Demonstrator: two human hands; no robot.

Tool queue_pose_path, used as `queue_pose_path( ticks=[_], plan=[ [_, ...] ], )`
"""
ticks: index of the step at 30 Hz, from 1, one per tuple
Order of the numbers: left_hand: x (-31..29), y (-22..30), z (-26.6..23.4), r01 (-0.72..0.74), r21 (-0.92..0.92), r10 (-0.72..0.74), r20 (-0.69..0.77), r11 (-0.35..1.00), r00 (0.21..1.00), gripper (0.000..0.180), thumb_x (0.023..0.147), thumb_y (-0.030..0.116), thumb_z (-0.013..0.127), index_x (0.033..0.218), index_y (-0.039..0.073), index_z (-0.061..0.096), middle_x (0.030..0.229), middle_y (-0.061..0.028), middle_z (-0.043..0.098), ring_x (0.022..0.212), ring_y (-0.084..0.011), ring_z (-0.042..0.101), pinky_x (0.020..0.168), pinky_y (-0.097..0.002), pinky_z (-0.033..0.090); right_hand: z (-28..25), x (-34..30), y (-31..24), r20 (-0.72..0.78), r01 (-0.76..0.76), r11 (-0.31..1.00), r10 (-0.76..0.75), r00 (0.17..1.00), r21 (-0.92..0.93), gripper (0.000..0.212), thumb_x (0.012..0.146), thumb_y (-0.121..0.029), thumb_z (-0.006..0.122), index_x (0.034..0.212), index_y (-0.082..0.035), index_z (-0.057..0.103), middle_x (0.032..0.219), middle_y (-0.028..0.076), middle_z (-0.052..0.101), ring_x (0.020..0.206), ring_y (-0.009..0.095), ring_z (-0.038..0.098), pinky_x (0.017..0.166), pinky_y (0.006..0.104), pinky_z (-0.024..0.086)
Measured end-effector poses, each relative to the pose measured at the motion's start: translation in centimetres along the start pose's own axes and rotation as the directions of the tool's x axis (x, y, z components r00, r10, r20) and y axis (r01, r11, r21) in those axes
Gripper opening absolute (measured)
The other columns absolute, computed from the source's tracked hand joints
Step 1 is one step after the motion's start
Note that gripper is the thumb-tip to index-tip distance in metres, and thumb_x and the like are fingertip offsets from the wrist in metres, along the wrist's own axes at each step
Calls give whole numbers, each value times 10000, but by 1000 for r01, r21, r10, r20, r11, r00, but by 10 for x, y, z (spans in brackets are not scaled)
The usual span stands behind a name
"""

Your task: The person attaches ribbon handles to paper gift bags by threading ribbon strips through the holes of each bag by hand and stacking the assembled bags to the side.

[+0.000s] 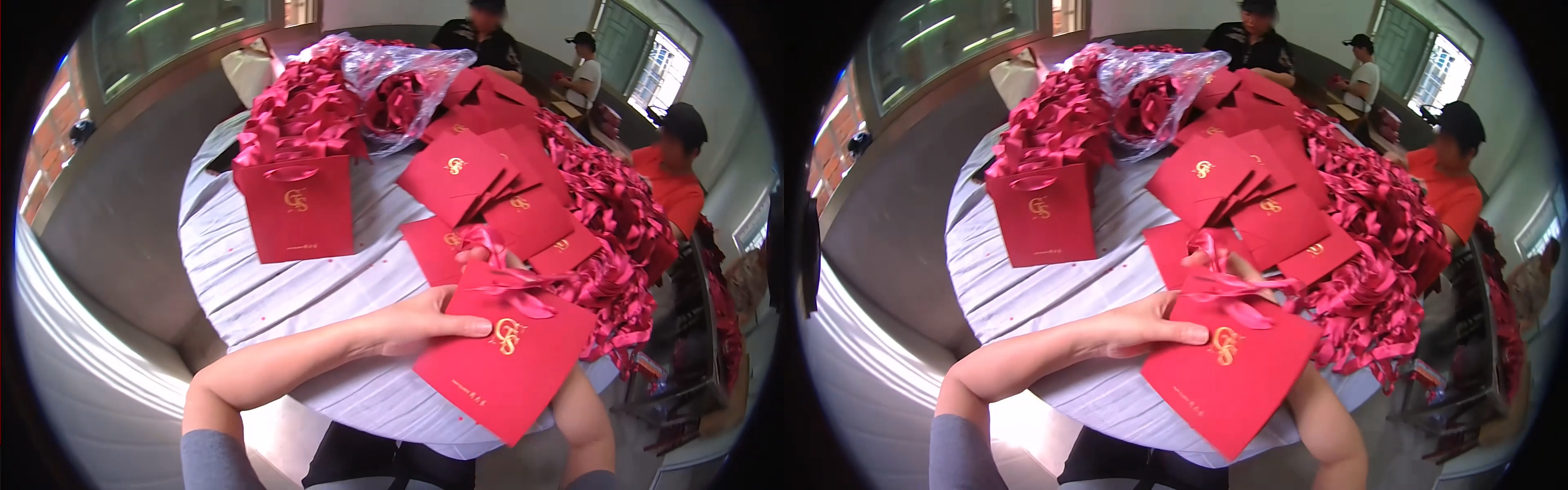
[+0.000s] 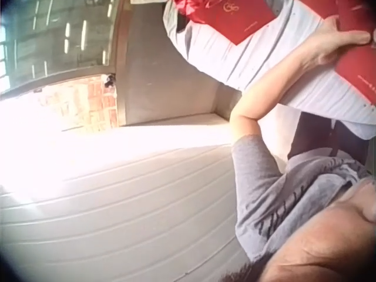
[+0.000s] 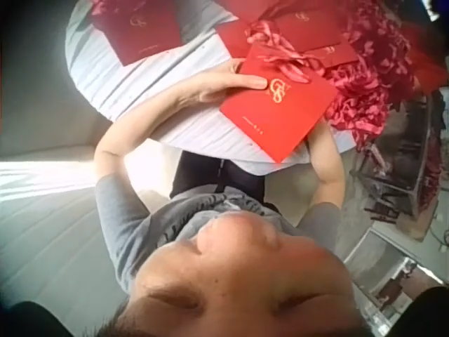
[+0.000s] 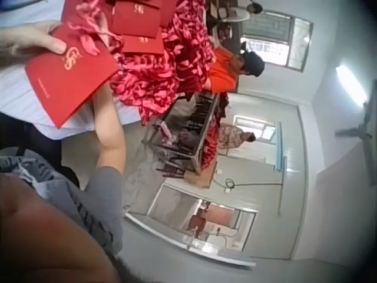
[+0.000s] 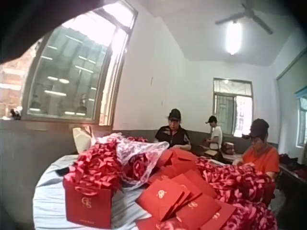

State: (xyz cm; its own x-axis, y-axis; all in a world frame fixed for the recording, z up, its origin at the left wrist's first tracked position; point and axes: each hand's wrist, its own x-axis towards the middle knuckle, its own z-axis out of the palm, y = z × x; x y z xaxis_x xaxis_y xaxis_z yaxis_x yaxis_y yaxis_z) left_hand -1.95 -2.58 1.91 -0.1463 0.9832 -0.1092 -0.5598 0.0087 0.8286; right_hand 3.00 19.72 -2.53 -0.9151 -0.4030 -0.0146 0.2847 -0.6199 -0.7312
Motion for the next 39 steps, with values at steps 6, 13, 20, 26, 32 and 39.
queue_pose_path(
  ticks=[6, 13, 20, 26, 32, 39],
  plan=[
    [-9, 23, -5, 3, -107, -35, -302, 994, 953, 398, 823, 129, 693, 1160, 5, 523, 1055, -137, 640, 872, -216, 672, 757, -334, 575, -18, -12, 25, -320, 162, 682, 112, 941, 713, 406, 923, -283, 523, 1248, -40, 503, 1173, 111, 583, 1027, 178, 590, 878, 316, 496],
    [-12, 28, -22, -148, -226, 23, -476, 963, 879, 342, 876, 158, 619, 1171, 25, 509, 1057, -145, 632, 894, -243, 666, 766, -388, 576, 52, 0, -3, -375, 264, 961, -273, 886, -76, 550, 950, -478, 417, 1258, -32, 510, 1214, 110, 583, 1123, 221, 550, 979, 352, 420],
    [-10, 23, -11, -95, 92, 127, -459, 991, 879, 350, 861, 114, 633, 1185, 35, 525, 1047, -105, 642, 902, -180, 654, 811, -336, 542, 47, -2, -5, -406, 175, 964, -243, 881, -198, 339, 918, -240, 578, 1170, -13, 573, 1114, 89, 624, 1032, 171, 603, 905, 343, 494],
    [-13, 23, -15, -148, 166, 206, -428, 975, 880, 288, 843, 164, 689, 1086, 34, 604, 1005, -81, 664, 873, -132, 639, 781, -294, 514, 53, -6, -5, -276, 258, 858, -405, 872, -445, 362, 971, -307, 496, 1129, 4, 592, 1077, 86, 637, 1025, 145, 597, 894, 306, 486],
    [-11, 20, -10, -198, 304, 324, -454, 932, 830, 189, 858, 215, 687, 939, 46, 664, 867, -32, 684, 765, -100, 633, 731, -253, 504, 69, -6, 0, -169, 319, 577, -636, 753, -752, 366, 996, -296, 450, 1050, 5, 652, 982, 70, 676, 917, 111, 607, 838, 265, 470],
    [-15, 15, -2, -256, 520, 490, -382, 815, 783, 170, 898, 161, 630, 958, 4, 656, 853, -34, 680, 756, -75, 619, 691, -240, 499, 71, 1, 8, -265, 170, 491, -693, 670, -854, 352, 1005, -236, 421, 904, 14, 647, 820, 49, 660, 767, 84, 595, 726, 230, 470]
  ],
)
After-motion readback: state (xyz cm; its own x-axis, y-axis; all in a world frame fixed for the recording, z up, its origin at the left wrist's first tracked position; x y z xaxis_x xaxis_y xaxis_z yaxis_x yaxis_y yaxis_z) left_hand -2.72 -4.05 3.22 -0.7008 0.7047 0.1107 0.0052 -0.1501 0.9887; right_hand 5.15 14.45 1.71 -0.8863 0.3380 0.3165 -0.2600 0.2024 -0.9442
